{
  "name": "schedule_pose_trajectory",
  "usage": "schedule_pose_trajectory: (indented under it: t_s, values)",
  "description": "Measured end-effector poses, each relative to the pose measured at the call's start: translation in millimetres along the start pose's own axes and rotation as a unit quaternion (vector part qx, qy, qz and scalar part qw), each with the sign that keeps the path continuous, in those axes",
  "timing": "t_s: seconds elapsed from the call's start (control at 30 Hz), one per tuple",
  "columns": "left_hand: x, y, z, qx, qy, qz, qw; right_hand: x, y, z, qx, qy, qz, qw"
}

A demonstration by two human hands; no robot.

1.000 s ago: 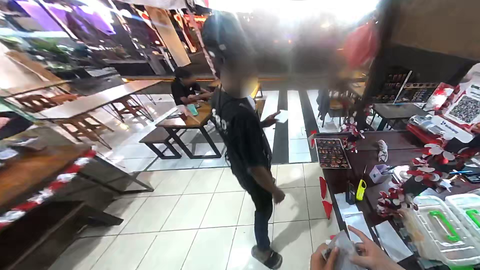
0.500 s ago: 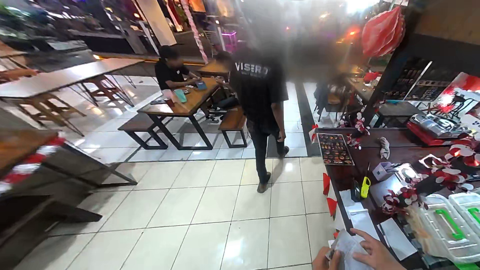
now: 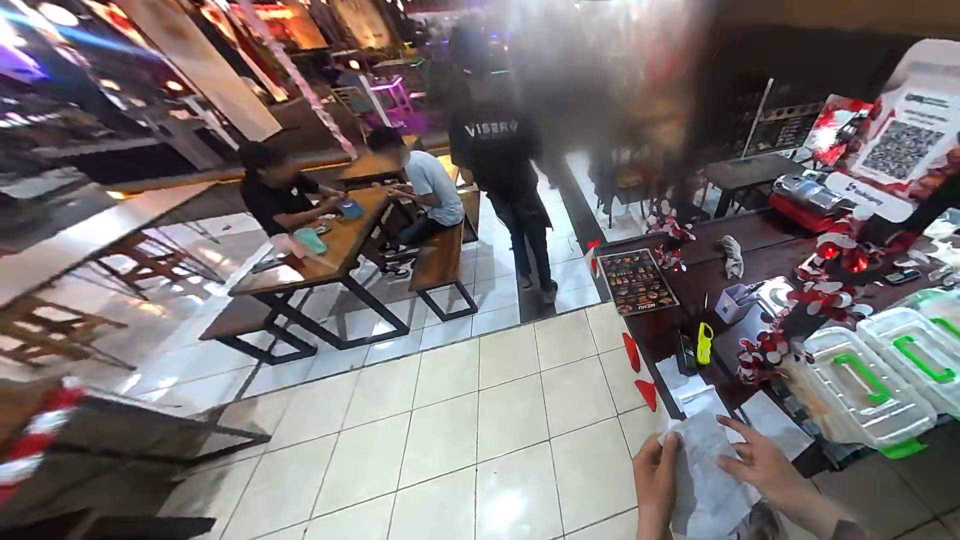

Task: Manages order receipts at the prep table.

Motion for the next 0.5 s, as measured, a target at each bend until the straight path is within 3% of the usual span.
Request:
schedule_pose_trajectory:
  t_s: [0.3, 0.5]
  values:
    - [29.3, -63.9, 53.3, 0.071, -0.12, -0.004, 0.99, -26.4, 55.9, -36.0, 0.022, 0.075, 0.021, 0.997]
    - [26.9, -124.8, 80.6, 0.065, -0.045, 0.025, 0.997, -50.1, 119.7, -57.2, 0.006, 0.134, 0.015, 0.991]
Point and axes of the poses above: each hand's wrist, its own x-axis towards the middle knuckle, its own y-axis out of the back of the hand, z = x × y, the point moved 3 cm from there along x, towards the middle knuckle, and after that the axes turned 1 degree about -z, right-handed, at the moved point
